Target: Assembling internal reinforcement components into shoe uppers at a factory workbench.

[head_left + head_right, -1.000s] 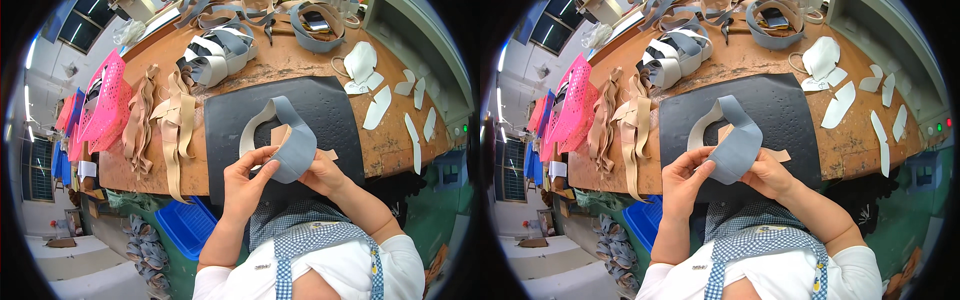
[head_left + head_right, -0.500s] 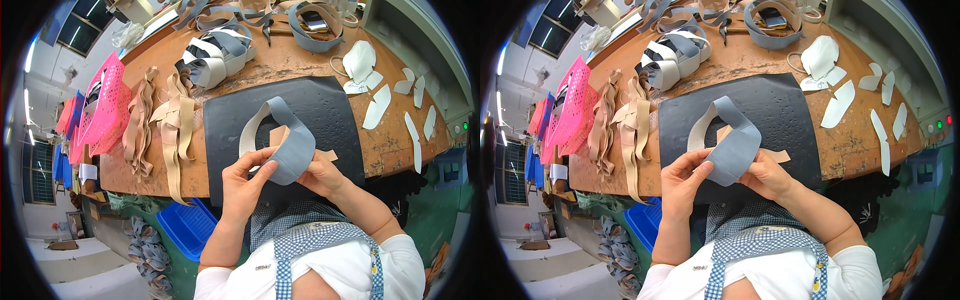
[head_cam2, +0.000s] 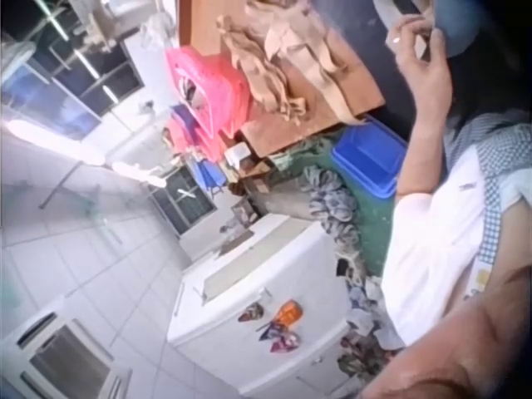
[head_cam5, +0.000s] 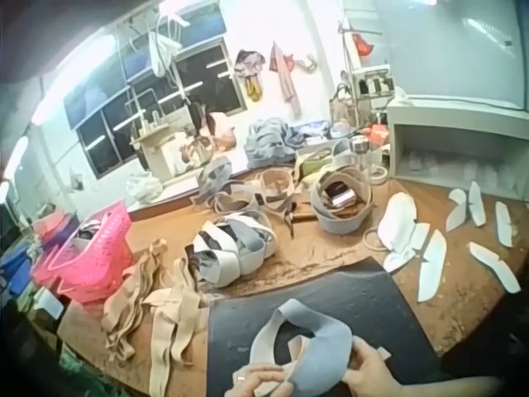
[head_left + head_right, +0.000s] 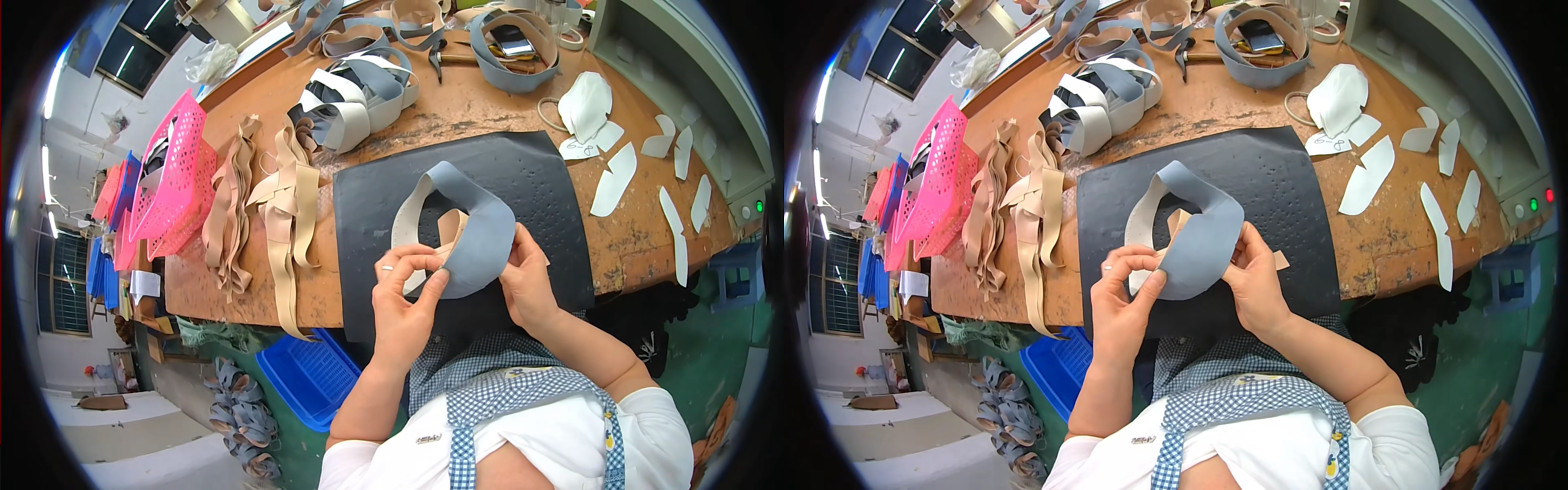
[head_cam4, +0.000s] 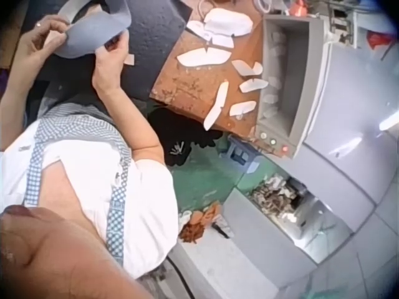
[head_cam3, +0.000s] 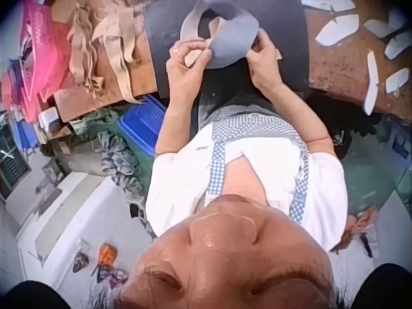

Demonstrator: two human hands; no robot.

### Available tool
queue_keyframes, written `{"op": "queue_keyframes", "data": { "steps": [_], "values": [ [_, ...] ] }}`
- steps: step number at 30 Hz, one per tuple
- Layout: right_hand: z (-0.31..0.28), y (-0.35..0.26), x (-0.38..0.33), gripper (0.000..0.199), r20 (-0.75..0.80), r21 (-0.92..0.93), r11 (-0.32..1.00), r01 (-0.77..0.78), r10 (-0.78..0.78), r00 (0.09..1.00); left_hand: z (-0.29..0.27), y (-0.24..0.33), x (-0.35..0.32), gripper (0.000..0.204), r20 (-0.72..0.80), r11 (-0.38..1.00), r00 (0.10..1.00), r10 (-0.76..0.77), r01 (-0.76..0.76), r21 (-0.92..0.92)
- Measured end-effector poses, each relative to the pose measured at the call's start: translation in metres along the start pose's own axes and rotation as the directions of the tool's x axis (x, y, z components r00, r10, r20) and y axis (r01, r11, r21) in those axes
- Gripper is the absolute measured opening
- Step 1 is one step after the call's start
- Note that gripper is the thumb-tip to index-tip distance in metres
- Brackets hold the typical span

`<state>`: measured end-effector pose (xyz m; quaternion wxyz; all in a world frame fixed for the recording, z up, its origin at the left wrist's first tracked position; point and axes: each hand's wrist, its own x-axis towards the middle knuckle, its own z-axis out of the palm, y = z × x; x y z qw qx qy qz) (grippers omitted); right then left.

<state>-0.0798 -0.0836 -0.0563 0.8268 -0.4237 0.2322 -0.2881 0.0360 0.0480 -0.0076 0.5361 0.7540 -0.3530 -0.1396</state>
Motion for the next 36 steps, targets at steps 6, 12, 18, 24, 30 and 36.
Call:
{"op": "queue_keyframes", "data": {
  "steps": [6, 12, 18, 24, 30, 36],
  "values": [
    [-0.002, -0.011, -0.002, 0.048, 0.05, 0.177, 0.978, -0.114, 0.107, 0.993, -0.001, 0.002, -0.003, 0.008, 0.113, 0.97, 0.986, -0.123, 0.144, -0.196],
    [-0.022, -0.038, 0.019, 0.063, 0.5, 0.212, 0.896, -0.391, 0.245, 0.831, -0.009, 0.005, -0.003, 0.012, 0.2, 0.981, 0.977, -0.079, 0.111, -0.159],
    [-0.005, -0.05, 0.015, 0.042, 0.249, 0.027, 0.959, -0.283, 0.267, 0.931, -0.002, 0.013, -0.002, 0.015, 0.211, 0.993, 0.977, -0.003, 0.028, -0.118],
    [0.004, -0.052, 0.012, 0.028, 0.16, 0.015, 0.983, -0.183, 0.178, 0.971, -0.001, 0.011, -0.002, 0.012, 0.148, 0.988, 0.989, 0.011, 0.012, -0.155],
    [0.004, -0.04, 0.01, 0.028, 0.128, -0.091, 0.994, -0.054, 0.065, 0.99, 0.003, 0.016, 0.0, 0.012, 0.076, 0.988, 0.989, 0.126, -0.132, 0.075],
    [0.008, -0.038, 0.015, 0.032, 0.146, 0.066, 0.995, -0.078, 0.068, 0.987, 0.008, 0.015, 0.0, 0.014, 0.119, 0.997, 0.992, -0.047, 0.053, -0.047]
  ]
}}
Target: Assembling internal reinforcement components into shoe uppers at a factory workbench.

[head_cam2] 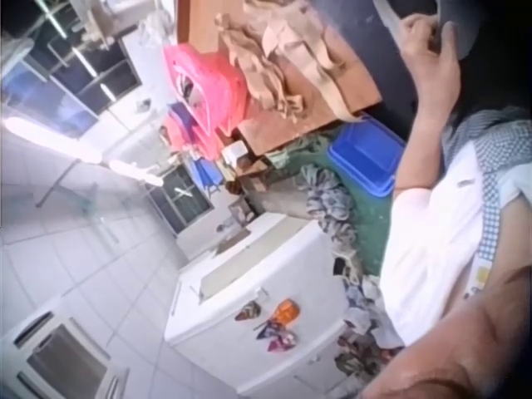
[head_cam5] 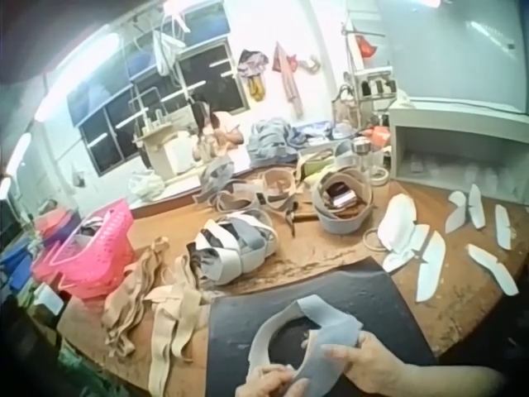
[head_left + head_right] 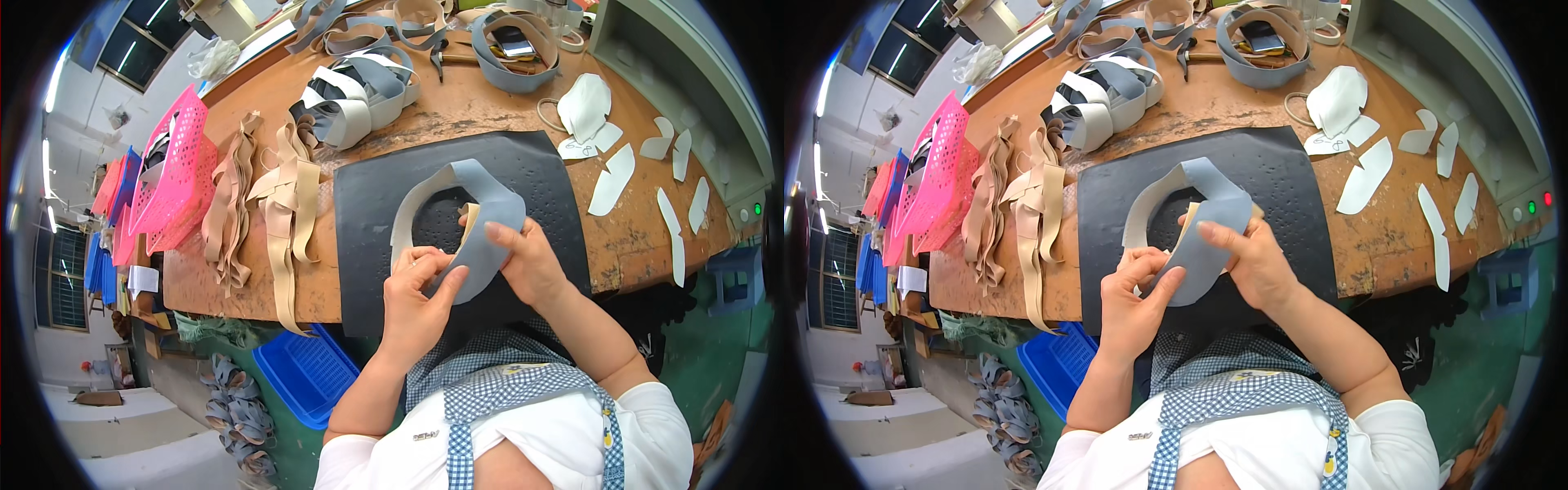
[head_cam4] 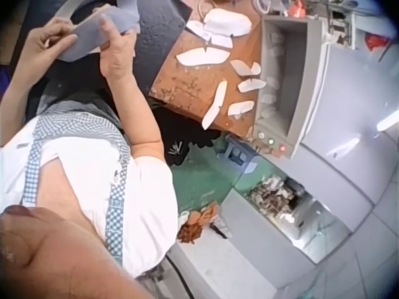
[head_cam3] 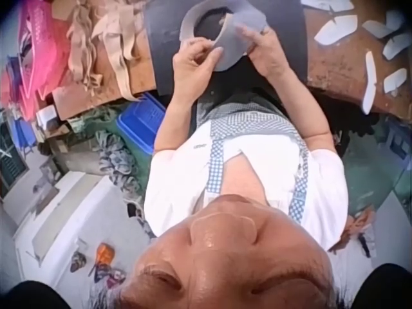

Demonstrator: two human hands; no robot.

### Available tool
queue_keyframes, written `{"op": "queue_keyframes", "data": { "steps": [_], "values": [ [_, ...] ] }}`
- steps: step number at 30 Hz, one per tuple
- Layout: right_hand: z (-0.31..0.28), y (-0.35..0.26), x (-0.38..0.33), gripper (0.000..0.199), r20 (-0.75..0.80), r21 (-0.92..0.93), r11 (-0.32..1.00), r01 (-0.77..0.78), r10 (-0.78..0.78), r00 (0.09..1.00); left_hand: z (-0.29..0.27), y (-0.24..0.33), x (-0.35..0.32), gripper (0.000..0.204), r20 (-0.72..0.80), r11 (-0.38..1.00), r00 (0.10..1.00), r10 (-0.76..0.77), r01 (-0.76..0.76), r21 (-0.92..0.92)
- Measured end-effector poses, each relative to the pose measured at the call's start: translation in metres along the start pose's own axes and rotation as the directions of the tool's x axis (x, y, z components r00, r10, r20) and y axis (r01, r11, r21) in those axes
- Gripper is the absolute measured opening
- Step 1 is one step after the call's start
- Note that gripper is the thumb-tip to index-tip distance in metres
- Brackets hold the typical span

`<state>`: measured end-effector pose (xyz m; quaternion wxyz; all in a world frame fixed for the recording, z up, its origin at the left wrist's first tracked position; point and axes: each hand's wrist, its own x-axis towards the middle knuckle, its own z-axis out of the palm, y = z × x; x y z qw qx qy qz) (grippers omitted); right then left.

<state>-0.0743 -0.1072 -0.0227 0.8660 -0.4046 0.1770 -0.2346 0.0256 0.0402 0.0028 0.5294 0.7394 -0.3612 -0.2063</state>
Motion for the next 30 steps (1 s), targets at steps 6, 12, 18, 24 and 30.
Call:
{"op": "queue_keyframes", "data": {
  "steps": [6, 12, 18, 24, 30],
  "values": [
    [-0.013, -0.003, 0.003, 0.026, -0.044, -0.018, 0.997, -0.079, 0.078, 0.996, -0.002, -0.002, -0.003, 0.016, 0.03, 0.997, 0.999, -0.043, 0.045, -0.066],
    [-0.008, 0.005, 0.004, 0.023, -0.043, -0.141, 0.986, 0.086, -0.092, 0.995, -0.001, -0.003, -0.003, 0.018, -0.011, 1.0, 1.0, 0.023, -0.023, 0.003],
    [0.002, 0.009, -0.002, 0.037, -0.046, -0.031, 0.999, 0.044, -0.045, 0.998, 0.003, 0.009, 0.002, 0.016, 0.018, 0.991, 0.994, -0.106, 0.107, -0.077],
    [-0.015, 0.001, 0.01, 0.022, 0.044, 0.047, 0.996, 0.076, -0.078, 0.996, -0.002, 0.002, -0.005, 0.015, 0.017, 0.995, 0.996, -0.086, 0.087, -0.05],
    [-0.022, -0.003, 0.011, 0.024, -0.059, -0.003, 0.999, -0.042, 0.042, 0.997, 0.003, 0.008, -0.006, 0.014, -0.031, 0.999, 0.998, -0.046, 0.045, -0.029]
  ]
}}
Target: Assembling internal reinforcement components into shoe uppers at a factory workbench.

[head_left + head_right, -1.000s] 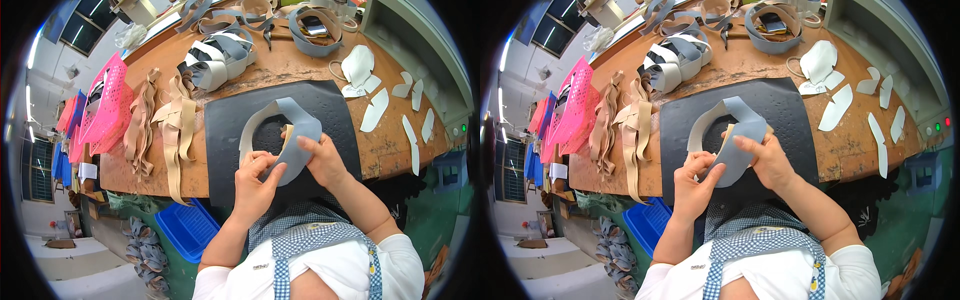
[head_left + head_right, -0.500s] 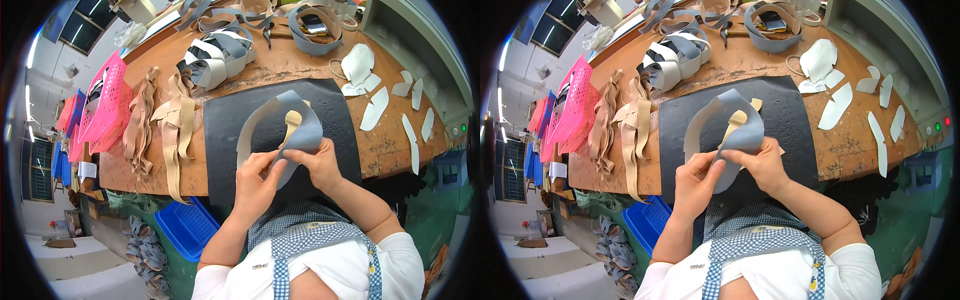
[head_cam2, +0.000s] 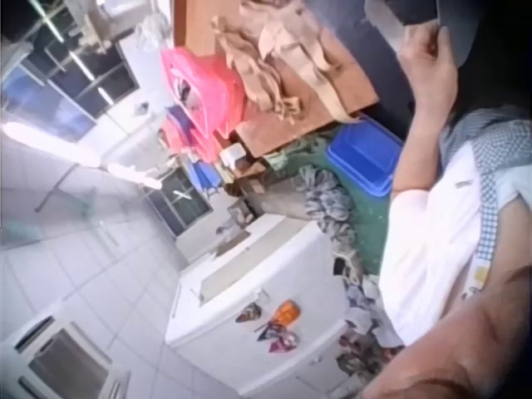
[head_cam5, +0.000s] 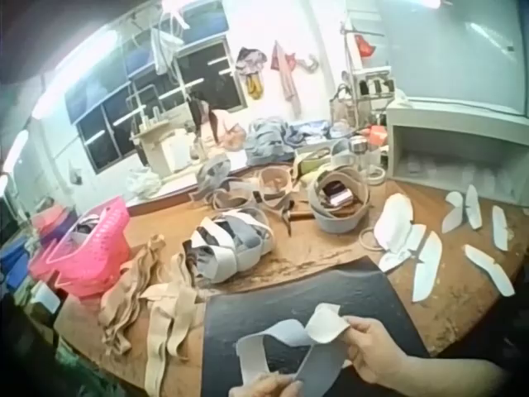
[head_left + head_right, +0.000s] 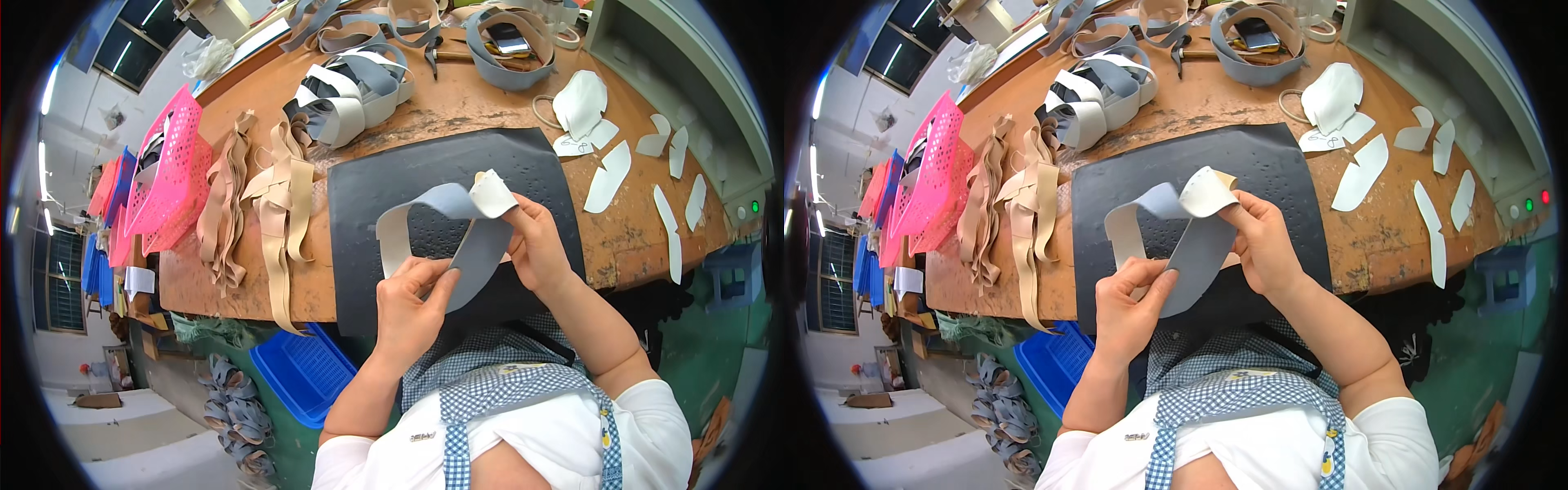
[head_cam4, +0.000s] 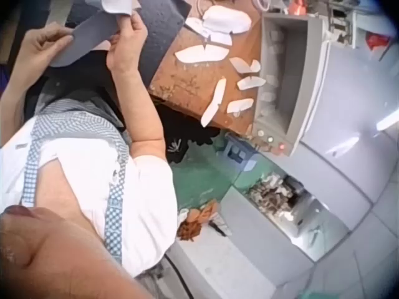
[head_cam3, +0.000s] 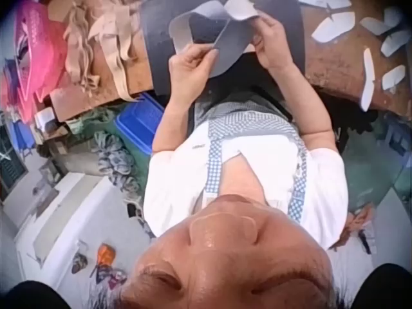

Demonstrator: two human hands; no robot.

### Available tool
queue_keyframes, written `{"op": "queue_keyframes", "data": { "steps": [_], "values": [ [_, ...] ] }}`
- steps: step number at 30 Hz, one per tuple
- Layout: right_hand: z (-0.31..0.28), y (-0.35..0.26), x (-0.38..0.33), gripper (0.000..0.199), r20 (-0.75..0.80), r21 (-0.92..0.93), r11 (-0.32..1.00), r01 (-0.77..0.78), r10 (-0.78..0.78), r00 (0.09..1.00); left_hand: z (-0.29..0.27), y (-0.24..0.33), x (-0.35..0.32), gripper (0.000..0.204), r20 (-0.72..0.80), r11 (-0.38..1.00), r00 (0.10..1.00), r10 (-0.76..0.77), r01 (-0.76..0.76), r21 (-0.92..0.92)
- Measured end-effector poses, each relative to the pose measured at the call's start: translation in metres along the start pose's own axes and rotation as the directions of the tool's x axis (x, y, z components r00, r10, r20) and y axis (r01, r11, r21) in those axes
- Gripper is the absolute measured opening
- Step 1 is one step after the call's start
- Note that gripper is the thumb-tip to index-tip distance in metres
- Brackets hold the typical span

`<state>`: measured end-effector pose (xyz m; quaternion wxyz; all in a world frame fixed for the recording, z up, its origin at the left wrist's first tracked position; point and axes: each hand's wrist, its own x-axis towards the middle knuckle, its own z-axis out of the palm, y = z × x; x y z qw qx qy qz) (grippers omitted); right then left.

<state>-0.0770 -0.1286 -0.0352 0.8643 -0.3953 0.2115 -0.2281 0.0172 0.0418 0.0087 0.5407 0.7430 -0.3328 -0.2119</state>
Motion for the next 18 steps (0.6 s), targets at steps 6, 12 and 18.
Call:
{"op": "queue_keyframes", "data": {
  "steps": [6, 12, 18],
  "values": [
    [0.002, -0.002, -0.001, 0.031, -0.07, 0.043, 0.994, -0.103, 0.106, 0.992, -0.004, -0.012, -0.004, 0.015, 0.045, 0.999, 0.999, -0.019, 0.017, 0.04],
    [-0.002, 0.002, 0.0, 0.033, -0.067, 0.044, 0.988, -0.15, 0.153, 0.986, -0.007, -0.01, -0.01, 0.015, 0.045, 0.996, 0.999, -0.028, 0.024, 0.085],
    [0.005, -0.004, -0.003, 0.027, -0.008, -0.065, 0.993, -0.102, 0.102, 0.995, -0.008, -0.011, -0.01, 0.017, 0.065, 0.997, 0.996, -0.065, 0.067, -0.034]
  ]
}}
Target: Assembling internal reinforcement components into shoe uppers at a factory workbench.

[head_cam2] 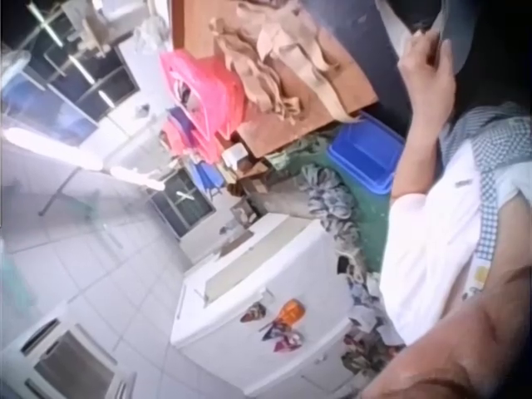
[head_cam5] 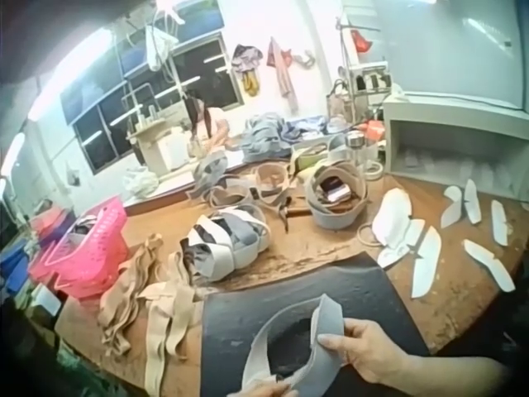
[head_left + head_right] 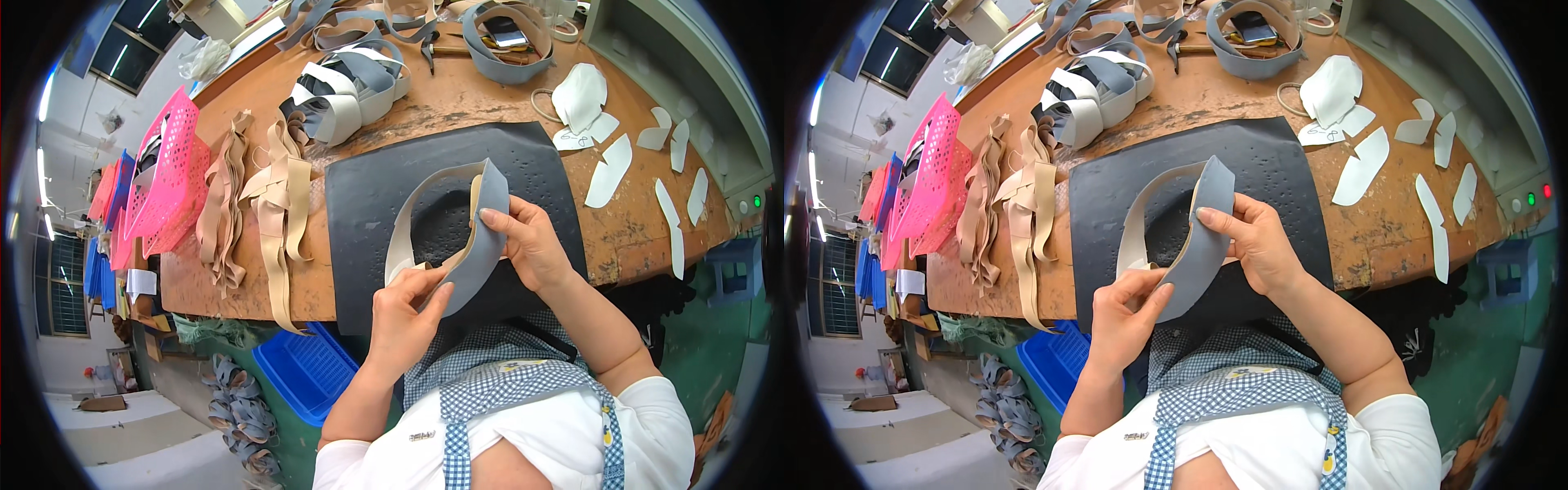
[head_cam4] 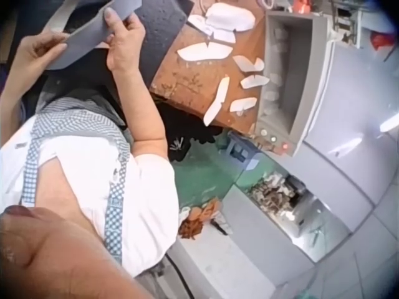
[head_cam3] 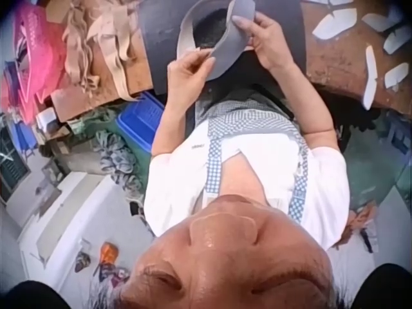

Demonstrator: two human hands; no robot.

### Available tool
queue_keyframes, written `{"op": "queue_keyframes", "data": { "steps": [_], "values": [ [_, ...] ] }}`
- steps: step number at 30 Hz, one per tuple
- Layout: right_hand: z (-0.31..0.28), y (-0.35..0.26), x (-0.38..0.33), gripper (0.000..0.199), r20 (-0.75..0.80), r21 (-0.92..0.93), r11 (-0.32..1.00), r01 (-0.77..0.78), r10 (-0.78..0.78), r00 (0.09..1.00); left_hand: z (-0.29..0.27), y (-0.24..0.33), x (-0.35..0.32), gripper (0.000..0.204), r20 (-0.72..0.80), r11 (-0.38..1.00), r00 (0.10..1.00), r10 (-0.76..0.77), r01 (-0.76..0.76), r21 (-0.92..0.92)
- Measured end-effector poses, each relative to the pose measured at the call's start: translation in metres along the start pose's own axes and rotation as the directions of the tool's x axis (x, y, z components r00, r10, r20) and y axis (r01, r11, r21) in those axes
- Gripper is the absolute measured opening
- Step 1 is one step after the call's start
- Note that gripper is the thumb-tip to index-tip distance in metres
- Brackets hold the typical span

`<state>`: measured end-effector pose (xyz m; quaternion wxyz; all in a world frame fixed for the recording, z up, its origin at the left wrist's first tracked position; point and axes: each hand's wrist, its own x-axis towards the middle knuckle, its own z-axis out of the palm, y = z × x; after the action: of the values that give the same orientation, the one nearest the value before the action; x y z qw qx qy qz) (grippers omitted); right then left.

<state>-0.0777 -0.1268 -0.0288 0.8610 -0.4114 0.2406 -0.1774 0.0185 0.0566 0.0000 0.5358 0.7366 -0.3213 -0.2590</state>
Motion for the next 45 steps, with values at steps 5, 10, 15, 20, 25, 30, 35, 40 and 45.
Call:
{"op": "queue_keyframes", "data": {
  "steps": [5, 10, 15, 20, 25, 30, 35, 40, 45],
  "values": [
    [0.004, 0.003, -0.003, 0.027, -0.012, -0.043, 0.998, 0.051, -0.052, 0.999, 0.015, 0.012, 0.013, 0.019, 0.021, 0.996, 0.998, -0.062, 0.063, -0.061],
    [0.007, 0.004, -0.008, 0.027, -0.069, -0.08, 0.979, 0.185, -0.191, 0.979, 0.015, 0.011, 0.015, 0.02, 0.034, 0.996, 0.995, -0.092, 0.092, 0.013],
    [0.01, 0.003, -0.01, 0.026, -0.063, -0.028, 0.98, 0.196, -0.197, 0.978, 0.015, 0.012, 0.015, 0.021, 0.05, 0.992, 0.992, -0.12, 0.122, -0.033],
    [0.008, 0.005, -0.006, 0.024, -0.075, -0.013, 0.98, 0.198, -0.198, 0.977, 0.015, 0.013, 0.017, 0.021, 0.062, 0.99, 0.99, -0.13, 0.132, -0.044],
    [0.016, -0.003, -0.005, 0.039, -0.044, -0.058, 0.986, 0.156, -0.159, 0.986, 0.014, 0.01, 0.02, 0.021, 0.071, 0.991, 0.989, -0.129, 0.132, -0.034],
    [0.014, -0.014, 0.019, 0.04, -0.007, -0.035, 0.996, 0.077, -0.077, 0.997, 0.014, 0.011, 0.016, 0.013, -0.083, 0.99, 0.996, 0.026, -0.015, 0.137],
    [0.013, -0.054, 0.07, 0.025, 0.051, 0.137, 0.973, 0.185, -0.193, 0.98, -0.006, 0.021, 0.022, 0.013, -0.227, 0.769, 0.814, 0.535, -0.357, 0.53],
    [0.014, -0.062, 0.085, 0.026, 0.042, -0.081, 0.996, 0.022, -0.019, 0.999, -0.027, 0.044, 0.034, 0.014, 0.031, 0.338, 0.661, 0.749, -0.423, 0.841],
    [0.035, -0.027, 0.006, 0.066, 0.572, -0.723, 0.218, 0.655, -0.343, 0.745, -0.017, 0.018, 0.038, 0.014, 0.211, 0.332, 0.747, 0.63, -0.505, 0.796]
  ]
}}
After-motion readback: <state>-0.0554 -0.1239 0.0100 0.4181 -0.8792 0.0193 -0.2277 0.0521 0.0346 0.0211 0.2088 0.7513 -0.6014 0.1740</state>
